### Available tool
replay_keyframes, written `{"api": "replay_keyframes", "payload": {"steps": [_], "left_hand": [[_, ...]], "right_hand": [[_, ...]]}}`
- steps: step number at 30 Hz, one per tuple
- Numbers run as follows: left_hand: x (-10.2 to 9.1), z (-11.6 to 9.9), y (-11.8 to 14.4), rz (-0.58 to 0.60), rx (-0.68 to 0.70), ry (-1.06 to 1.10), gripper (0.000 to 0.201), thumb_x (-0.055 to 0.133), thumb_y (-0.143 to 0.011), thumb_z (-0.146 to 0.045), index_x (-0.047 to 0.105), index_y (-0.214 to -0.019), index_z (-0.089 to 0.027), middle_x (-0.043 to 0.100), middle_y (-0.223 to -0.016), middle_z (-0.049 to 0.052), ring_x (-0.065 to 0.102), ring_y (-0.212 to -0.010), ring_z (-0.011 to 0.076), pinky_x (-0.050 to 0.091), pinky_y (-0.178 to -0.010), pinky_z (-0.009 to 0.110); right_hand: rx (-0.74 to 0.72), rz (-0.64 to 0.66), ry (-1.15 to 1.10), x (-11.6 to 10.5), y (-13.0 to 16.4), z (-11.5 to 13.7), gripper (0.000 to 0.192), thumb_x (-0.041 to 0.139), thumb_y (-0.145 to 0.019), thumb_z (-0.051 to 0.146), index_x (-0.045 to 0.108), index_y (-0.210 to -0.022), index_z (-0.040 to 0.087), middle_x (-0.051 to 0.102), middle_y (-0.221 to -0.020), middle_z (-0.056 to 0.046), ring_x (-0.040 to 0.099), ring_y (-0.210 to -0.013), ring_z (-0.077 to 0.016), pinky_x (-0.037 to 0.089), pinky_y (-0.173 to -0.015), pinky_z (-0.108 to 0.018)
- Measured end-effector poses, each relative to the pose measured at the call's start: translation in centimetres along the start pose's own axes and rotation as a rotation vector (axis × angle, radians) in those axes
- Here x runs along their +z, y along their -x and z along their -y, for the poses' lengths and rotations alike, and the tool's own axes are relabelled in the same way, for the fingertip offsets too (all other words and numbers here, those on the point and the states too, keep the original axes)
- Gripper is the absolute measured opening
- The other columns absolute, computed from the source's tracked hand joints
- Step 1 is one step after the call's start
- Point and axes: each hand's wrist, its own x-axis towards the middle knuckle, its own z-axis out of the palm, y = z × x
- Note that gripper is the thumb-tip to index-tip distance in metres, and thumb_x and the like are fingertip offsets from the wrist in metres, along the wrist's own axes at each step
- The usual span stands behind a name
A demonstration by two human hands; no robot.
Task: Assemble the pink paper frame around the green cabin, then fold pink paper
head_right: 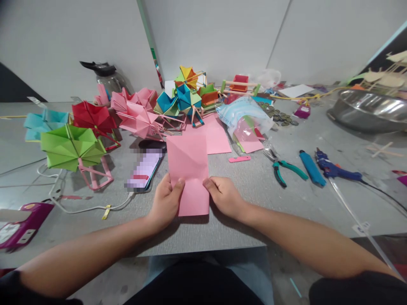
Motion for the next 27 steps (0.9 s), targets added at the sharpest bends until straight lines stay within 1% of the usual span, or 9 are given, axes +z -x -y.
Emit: {"api": "replay_keyframes", "payload": {"steps": [3, 8, 14, 18, 21, 23, 24, 26, 27], "left_hand": [[-0.1, 0.1, -0.2, -0.038, 0.012, 0.031, 0.028, 0.069, -0.102, -0.044, 0.065, -0.113, -0.019, 0.078, -0.104, 0.008, 0.072, -0.090, 0.0224, 0.059, -0.085, 0.038], [-0.3, 0.2, -0.4, -0.059, 0.045, 0.010, 0.024, 0.066, -0.105, -0.041, 0.066, -0.113, -0.019, 0.080, -0.110, 0.010, 0.074, -0.097, 0.0244, 0.061, -0.090, 0.040], [-0.3, 0.3, -1.0, -0.101, 0.077, 0.060, 0.023, 0.062, -0.106, -0.039, 0.067, -0.117, -0.020, 0.080, -0.112, 0.009, 0.074, -0.098, 0.0240, 0.060, -0.090, 0.039], [-0.6, 0.4, -1.6, -0.135, 0.077, 0.087, 0.023, 0.063, -0.106, -0.040, 0.067, -0.118, -0.021, 0.079, -0.114, 0.009, 0.074, -0.100, 0.0246, 0.060, -0.091, 0.040], [-1.0, 0.4, -2.1, -0.176, 0.077, 0.059, 0.022, 0.065, -0.104, -0.042, 0.067, -0.114, -0.022, 0.077, -0.119, 0.009, 0.073, -0.102, 0.0242, 0.059, -0.093, 0.039], [-1.1, 0.3, -2.0, -0.141, 0.060, 0.056, 0.026, 0.069, -0.102, -0.045, 0.066, -0.113, -0.021, 0.077, -0.117, 0.010, 0.072, -0.100, 0.0241, 0.058, -0.090, 0.038], [-1.1, 0.3, -1.9, -0.086, 0.034, 0.068, 0.030, 0.073, -0.100, -0.046, 0.066, -0.113, -0.021, 0.077, -0.113, 0.010, 0.071, -0.096, 0.0239, 0.059, -0.087, 0.038], [-1.0, 0.3, -1.4, 0.087, -0.054, 0.122, 0.041, 0.080, -0.094, -0.050, 0.065, -0.116, -0.020, 0.076, -0.102, 0.007, 0.070, -0.084, 0.0219, 0.058, -0.077, 0.035], [-0.9, 0.2, -1.1, 0.180, -0.099, 0.155, 0.046, 0.083, -0.092, -0.054, 0.064, -0.117, -0.019, 0.075, -0.095, 0.005, 0.068, -0.076, 0.0199, 0.056, -0.071, 0.033]], "right_hand": [[-0.027, 0.063, 0.011, -0.1, 0.0, 0.1, 0.055, 0.055, -0.103, 0.070, 0.054, -0.074, 0.023, 0.059, -0.072, -0.002, 0.051, -0.069, -0.0185, 0.040, -0.067, -0.034], [-0.011, 0.124, 0.065, 0.0, 0.0, -0.3, 0.061, 0.040, -0.109, 0.070, 0.050, -0.071, 0.024, 0.060, -0.070, -0.003, 0.052, -0.067, -0.0184, 0.039, -0.066, -0.035], [-0.027, 0.160, 0.065, -0.1, 0.0, 0.2, 0.057, 0.050, -0.106, 0.072, 0.052, -0.074, 0.024, 0.064, -0.071, -0.003, 0.056, -0.068, -0.0189, 0.040, -0.067, -0.034], [0.050, 0.251, 0.036, -0.3, 0.1, 0.1, 0.072, 0.040, -0.109, 0.074, 0.052, -0.059, 0.024, 0.057, -0.054, -0.003, 0.054, -0.056, -0.0177, 0.041, -0.066, -0.036], [0.058, 0.197, -0.027, -0.5, -0.1, -0.5, 0.079, 0.041, -0.105, 0.084, 0.053, -0.055, 0.024, 0.054, -0.052, -0.002, 0.051, -0.054, -0.0168, 0.039, -0.063, -0.035], [0.042, 0.110, -0.147, -0.6, -0.5, -0.8, 0.072, 0.052, -0.099, 0.087, 0.063, -0.068, 0.023, 0.061, -0.061, -0.003, 0.054, -0.058, -0.0171, 0.041, -0.063, -0.034], [0.037, 0.073, -0.220, -0.6, -0.7, -1.0, 0.066, 0.061, -0.096, 0.085, 0.067, -0.077, 0.023, 0.065, -0.067, -0.003, 0.056, -0.062, -0.0175, 0.042, -0.063, -0.034], [0.070, 0.033, -0.380, -0.8, -1.2, -1.1, 0.054, 0.077, -0.090, 0.078, 0.072, -0.092, 0.024, 0.070, -0.078, -0.003, 0.059, -0.069, -0.0184, 0.046, -0.067, -0.034], [0.106, 0.024, -0.462, -0.8, -1.4, -1.2, 0.051, 0.083, -0.086, 0.074, 0.073, -0.094, 0.024, 0.071, -0.081, -0.003, 0.059, -0.071, -0.0186, 0.047, -0.069, -0.034]]}}
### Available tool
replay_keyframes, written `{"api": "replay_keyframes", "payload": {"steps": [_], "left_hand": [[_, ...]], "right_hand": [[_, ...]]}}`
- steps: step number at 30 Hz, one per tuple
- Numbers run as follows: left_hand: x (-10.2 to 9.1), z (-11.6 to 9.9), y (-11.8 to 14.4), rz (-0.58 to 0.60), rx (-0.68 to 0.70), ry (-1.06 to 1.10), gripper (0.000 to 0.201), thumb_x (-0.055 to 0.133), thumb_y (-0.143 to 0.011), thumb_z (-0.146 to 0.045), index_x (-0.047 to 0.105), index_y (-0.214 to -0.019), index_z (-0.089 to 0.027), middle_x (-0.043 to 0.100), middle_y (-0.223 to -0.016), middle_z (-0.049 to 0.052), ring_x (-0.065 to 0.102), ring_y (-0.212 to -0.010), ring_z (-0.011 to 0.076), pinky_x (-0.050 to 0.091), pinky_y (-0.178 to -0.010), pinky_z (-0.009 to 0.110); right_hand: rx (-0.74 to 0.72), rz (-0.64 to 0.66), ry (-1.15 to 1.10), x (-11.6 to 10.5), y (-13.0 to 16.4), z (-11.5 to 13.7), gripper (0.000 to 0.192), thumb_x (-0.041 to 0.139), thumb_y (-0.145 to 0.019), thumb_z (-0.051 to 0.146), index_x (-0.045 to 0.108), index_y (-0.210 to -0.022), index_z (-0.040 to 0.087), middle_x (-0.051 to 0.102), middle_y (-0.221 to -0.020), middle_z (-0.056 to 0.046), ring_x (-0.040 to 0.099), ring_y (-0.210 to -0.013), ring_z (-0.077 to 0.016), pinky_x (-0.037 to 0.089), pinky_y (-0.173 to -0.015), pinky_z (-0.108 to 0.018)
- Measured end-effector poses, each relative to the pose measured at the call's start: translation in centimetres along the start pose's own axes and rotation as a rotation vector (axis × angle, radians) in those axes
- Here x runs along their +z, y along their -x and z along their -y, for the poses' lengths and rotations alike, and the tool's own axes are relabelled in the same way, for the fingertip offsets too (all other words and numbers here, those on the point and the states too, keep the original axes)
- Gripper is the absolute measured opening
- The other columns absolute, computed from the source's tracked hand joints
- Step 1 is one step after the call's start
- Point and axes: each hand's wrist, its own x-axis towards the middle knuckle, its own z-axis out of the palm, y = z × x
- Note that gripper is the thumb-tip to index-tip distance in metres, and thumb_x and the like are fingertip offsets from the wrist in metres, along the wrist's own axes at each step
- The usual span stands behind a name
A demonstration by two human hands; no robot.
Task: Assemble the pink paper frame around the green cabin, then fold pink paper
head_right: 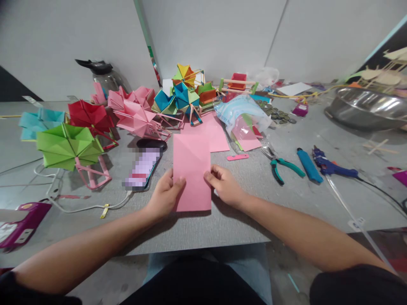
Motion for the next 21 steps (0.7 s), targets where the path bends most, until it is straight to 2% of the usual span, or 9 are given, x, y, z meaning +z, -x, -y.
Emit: {"api": "replay_keyframes", "payload": {"steps": [2, 4, 9, 13, 21], "left_hand": [[0.2, -0.2, 0.6, 0.137, -0.046, 0.058, 0.054, 0.086, -0.088, -0.062, 0.064, -0.112, -0.019, 0.070, -0.083, 0.001, 0.062, -0.065, 0.0154, 0.051, -0.063, 0.028], [0.3, -0.5, 0.9, 0.187, -0.012, 0.095, 0.057, 0.086, -0.085, -0.069, 0.065, -0.101, -0.019, 0.067, -0.077, 0.000, 0.059, -0.062, 0.0132, 0.049, -0.060, 0.027], [0.2, -0.8, 0.8, 0.152, 0.018, 0.135, 0.056, 0.087, -0.084, -0.070, 0.068, -0.093, -0.018, 0.071, -0.077, 0.002, 0.065, -0.064, 0.0146, 0.054, -0.063, 0.029], [0.2, -0.8, 0.5, 0.129, 0.023, 0.132, 0.051, 0.085, -0.087, -0.067, 0.066, -0.087, -0.019, 0.070, -0.073, 0.001, 0.064, -0.061, 0.0149, 0.053, -0.060, 0.029], [0.1, -1.2, 1.0, 0.174, 0.085, -0.089, 0.036, 0.091, -0.081, -0.042, 0.064, -0.082, -0.019, 0.067, -0.072, 0.001, 0.060, -0.064, 0.0133, 0.047, -0.062, 0.028]], "right_hand": [[0.074, -0.019, -0.153, -0.2, -0.4, -0.1, 0.048, 0.092, -0.080, 0.067, 0.074, -0.092, 0.023, 0.073, -0.083, -0.003, 0.060, -0.073, -0.0187, 0.048, -0.070, -0.035], [0.123, -0.039, -0.269, -0.5, -0.7, -0.2, 0.046, 0.096, -0.078, 0.061, 0.076, -0.094, 0.023, 0.075, -0.087, -0.003, 0.061, -0.075, -0.0186, 0.049, -0.072, -0.035], [0.121, -0.091, -0.356, -1.1, -0.9, -0.6, 0.041, 0.099, -0.078, 0.054, 0.078, -0.100, 0.025, 0.077, -0.095, -0.003, 0.065, -0.081, -0.0191, 0.053, -0.077, -0.036], [0.065, -0.131, -0.331, -1.0, -1.0, -0.8, 0.044, 0.101, -0.074, 0.057, 0.077, -0.092, 0.025, 0.076, -0.090, -0.002, 0.062, -0.076, -0.0184, 0.053, -0.073, -0.036], [-0.089, -0.253, -0.277, -1.0, -1.1, -0.7, 0.041, 0.095, -0.079, 0.061, 0.075, -0.094, 0.028, 0.076, -0.089, -0.001, 0.065, -0.082, -0.0203, 0.057, -0.080, -0.037]]}}
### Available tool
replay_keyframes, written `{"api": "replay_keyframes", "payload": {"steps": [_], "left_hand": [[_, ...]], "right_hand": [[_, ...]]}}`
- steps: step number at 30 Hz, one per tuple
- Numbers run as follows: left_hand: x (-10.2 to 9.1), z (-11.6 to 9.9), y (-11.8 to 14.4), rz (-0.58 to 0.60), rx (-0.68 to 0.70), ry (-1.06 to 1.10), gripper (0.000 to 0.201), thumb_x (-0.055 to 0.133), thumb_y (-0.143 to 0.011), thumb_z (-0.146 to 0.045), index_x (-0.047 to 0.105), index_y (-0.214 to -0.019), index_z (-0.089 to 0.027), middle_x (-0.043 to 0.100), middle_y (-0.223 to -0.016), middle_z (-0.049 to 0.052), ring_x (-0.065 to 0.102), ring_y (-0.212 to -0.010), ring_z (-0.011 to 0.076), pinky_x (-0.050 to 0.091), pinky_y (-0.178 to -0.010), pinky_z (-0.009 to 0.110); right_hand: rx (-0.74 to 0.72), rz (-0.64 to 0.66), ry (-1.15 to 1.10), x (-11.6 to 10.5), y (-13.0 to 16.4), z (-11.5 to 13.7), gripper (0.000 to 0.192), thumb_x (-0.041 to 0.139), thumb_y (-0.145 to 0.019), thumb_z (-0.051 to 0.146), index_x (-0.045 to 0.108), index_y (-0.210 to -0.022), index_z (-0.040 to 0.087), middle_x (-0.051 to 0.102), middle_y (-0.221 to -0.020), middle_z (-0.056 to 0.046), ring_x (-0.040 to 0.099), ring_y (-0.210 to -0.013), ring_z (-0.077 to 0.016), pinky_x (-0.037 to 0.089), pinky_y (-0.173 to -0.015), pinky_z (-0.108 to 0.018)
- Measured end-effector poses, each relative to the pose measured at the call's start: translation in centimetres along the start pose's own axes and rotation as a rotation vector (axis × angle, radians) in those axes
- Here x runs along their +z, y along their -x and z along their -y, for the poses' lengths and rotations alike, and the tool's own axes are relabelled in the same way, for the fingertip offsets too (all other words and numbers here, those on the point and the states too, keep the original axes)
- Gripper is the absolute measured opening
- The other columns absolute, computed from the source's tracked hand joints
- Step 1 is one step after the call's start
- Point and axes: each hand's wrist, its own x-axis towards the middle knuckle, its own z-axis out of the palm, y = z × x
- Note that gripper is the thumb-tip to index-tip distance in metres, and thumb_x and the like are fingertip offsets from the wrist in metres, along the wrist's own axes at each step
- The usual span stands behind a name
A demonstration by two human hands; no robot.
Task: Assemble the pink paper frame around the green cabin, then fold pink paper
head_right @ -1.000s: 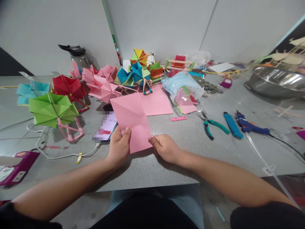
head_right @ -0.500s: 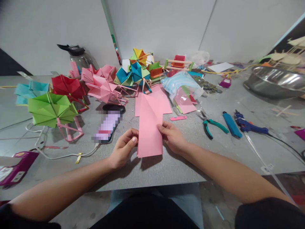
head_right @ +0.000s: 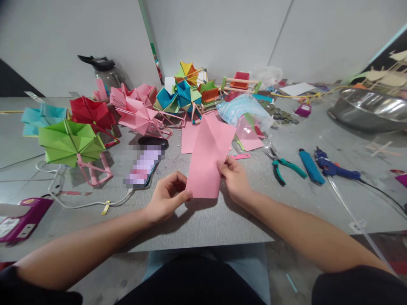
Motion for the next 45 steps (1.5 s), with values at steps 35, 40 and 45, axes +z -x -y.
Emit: {"api": "replay_keyframes", "payload": {"steps": [35, 40, 45], "left_hand": [[0.3, 0.1, -0.7, -0.187, -0.094, 0.084, 0.048, 0.083, -0.089, -0.059, 0.070, -0.106, -0.016, 0.073, -0.075, 0.002, 0.063, -0.058, 0.0157, 0.049, -0.055, 0.027], [0.6, 0.2, -0.3, -0.099, -0.129, 0.083, 0.049, 0.081, -0.090, -0.059, 0.071, -0.110, -0.015, 0.075, -0.077, 0.004, 0.065, -0.059, 0.0166, 0.050, -0.056, 0.027], [0.6, 0.3, -0.5, -0.079, -0.182, 0.064, 0.046, 0.082, -0.088, -0.055, 0.073, -0.111, -0.015, 0.077, -0.079, 0.005, 0.068, -0.061, 0.0181, 0.052, -0.057, 0.028]], "right_hand": [[-0.028, 0.327, 0.281, 0.0, 1.9, 2.2, 0.024, 0.071, -0.075, 0.031, 0.086, -0.094, 0.029, 0.082, -0.095, -0.006, 0.073, -0.088, -0.0275, 0.058, -0.082, -0.045], [0.050, 0.193, 0.152, 0.9, 1.7, 1.7, 0.064, 0.089, -0.079, 0.042, 0.065, -0.137, 0.032, 0.080, -0.097, -0.003, 0.070, -0.074, -0.0208, 0.058, -0.071, -0.038], [0.165, 0.240, 0.220, 1.2, 1.2, 0.9, 0.046, 0.098, -0.072, 0.043, 0.076, -0.105, 0.019, 0.081, -0.097, -0.010, 0.074, -0.083, -0.0247, 0.060, -0.079, -0.043]]}}
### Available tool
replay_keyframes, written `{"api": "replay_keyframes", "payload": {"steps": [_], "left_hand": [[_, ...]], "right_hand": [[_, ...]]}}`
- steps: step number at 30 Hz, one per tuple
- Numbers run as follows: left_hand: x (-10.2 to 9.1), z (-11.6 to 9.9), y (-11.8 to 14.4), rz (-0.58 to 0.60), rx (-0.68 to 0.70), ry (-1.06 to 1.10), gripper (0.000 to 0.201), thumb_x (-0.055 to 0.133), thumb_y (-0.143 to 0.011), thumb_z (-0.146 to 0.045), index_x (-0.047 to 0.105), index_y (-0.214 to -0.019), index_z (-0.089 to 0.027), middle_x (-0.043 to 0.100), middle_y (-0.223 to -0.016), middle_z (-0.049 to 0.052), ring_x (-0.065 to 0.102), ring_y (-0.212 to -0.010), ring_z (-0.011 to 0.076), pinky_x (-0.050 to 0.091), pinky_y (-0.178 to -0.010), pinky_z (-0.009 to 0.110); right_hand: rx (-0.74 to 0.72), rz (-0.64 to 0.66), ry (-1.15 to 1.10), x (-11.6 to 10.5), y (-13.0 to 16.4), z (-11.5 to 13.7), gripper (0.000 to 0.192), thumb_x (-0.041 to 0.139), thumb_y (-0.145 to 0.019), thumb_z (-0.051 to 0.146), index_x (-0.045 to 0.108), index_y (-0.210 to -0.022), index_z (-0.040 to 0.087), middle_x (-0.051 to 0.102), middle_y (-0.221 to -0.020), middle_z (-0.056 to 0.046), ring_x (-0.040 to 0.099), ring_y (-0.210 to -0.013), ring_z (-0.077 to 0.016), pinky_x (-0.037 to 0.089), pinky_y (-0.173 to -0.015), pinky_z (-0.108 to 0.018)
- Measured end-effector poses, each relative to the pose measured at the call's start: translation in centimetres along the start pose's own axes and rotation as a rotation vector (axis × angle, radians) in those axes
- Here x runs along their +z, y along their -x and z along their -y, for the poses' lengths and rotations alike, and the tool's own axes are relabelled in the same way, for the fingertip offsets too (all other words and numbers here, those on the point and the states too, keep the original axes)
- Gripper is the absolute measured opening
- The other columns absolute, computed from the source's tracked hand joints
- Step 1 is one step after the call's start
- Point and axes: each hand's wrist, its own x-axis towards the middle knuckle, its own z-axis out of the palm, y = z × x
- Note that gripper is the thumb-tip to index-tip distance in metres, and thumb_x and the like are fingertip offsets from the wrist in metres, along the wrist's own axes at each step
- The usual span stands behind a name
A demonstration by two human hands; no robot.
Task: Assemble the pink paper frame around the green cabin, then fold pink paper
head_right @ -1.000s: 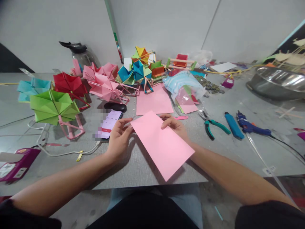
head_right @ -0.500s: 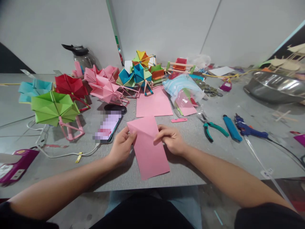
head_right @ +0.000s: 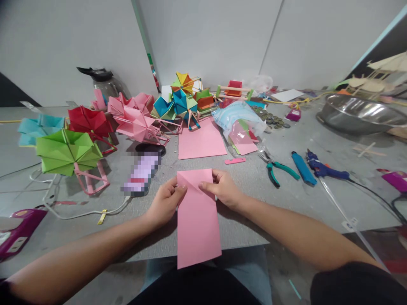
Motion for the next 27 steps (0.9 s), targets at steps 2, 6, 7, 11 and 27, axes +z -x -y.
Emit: {"api": "replay_keyframes", "payload": {"steps": [2, 6, 7, 11, 27], "left_hand": [[-0.11, -0.09, -0.17, -0.023, -0.017, -0.025, 0.043, 0.082, -0.086, -0.054, 0.075, -0.105, -0.015, 0.077, -0.079, 0.006, 0.067, -0.062, 0.0179, 0.050, -0.056, 0.027], [-0.32, -0.17, -0.53, -0.096, -0.023, -0.104, 0.043, 0.082, -0.086, -0.057, 0.076, -0.093, -0.015, 0.073, -0.076, 0.005, 0.063, -0.060, 0.0162, 0.047, -0.055, 0.025], [-0.37, -0.14, -0.61, -0.116, -0.015, -0.129, 0.044, 0.082, -0.086, -0.058, 0.075, -0.090, -0.015, 0.071, -0.073, 0.004, 0.061, -0.059, 0.0154, 0.044, -0.053, 0.025], [-0.50, 0.05, -0.84, -0.140, 0.022, -0.173, 0.046, 0.081, -0.086, -0.061, 0.072, -0.080, -0.016, 0.063, -0.066, 0.001, 0.053, -0.055, 0.0135, 0.038, -0.050, 0.024], [-0.51, 0.66, -0.89, -0.166, 0.068, -0.246, 0.044, 0.074, -0.092, -0.060, 0.070, -0.083, -0.017, 0.064, -0.070, 0.001, 0.053, -0.060, 0.0151, 0.039, -0.054, 0.025]], "right_hand": [[-0.023, -0.006, 0.033, 0.02, -0.05, -0.21, 0.041, 0.098, -0.073, 0.042, 0.079, -0.100, 0.018, 0.081, -0.099, -0.011, 0.074, -0.085, -0.0251, 0.060, -0.080, -0.043], [-0.029, 0.001, 0.093, 0.13, -0.06, -0.44, 0.040, 0.099, -0.071, 0.042, 0.079, -0.095, 0.018, 0.081, -0.094, -0.008, 0.072, -0.082, -0.0232, 0.058, -0.077, -0.041], [-0.026, 0.008, 0.103, 0.17, -0.09, -0.45, 0.041, 0.099, -0.070, 0.043, 0.078, -0.095, 0.018, 0.080, -0.093, -0.008, 0.071, -0.082, -0.0229, 0.058, -0.076, -0.040], [-0.037, 0.046, 0.109, 0.25, -0.28, -0.32, 0.042, 0.099, -0.072, 0.046, 0.079, -0.095, 0.018, 0.080, -0.093, -0.008, 0.070, -0.082, -0.0223, 0.056, -0.076, -0.039], [-0.264, -0.203, 0.335, 0.10, -0.55, -0.40, 0.052, 0.066, -0.095, 0.068, 0.054, -0.069, 0.025, 0.047, -0.066, 0.002, 0.041, -0.063, -0.0164, 0.035, -0.063, -0.034]]}}
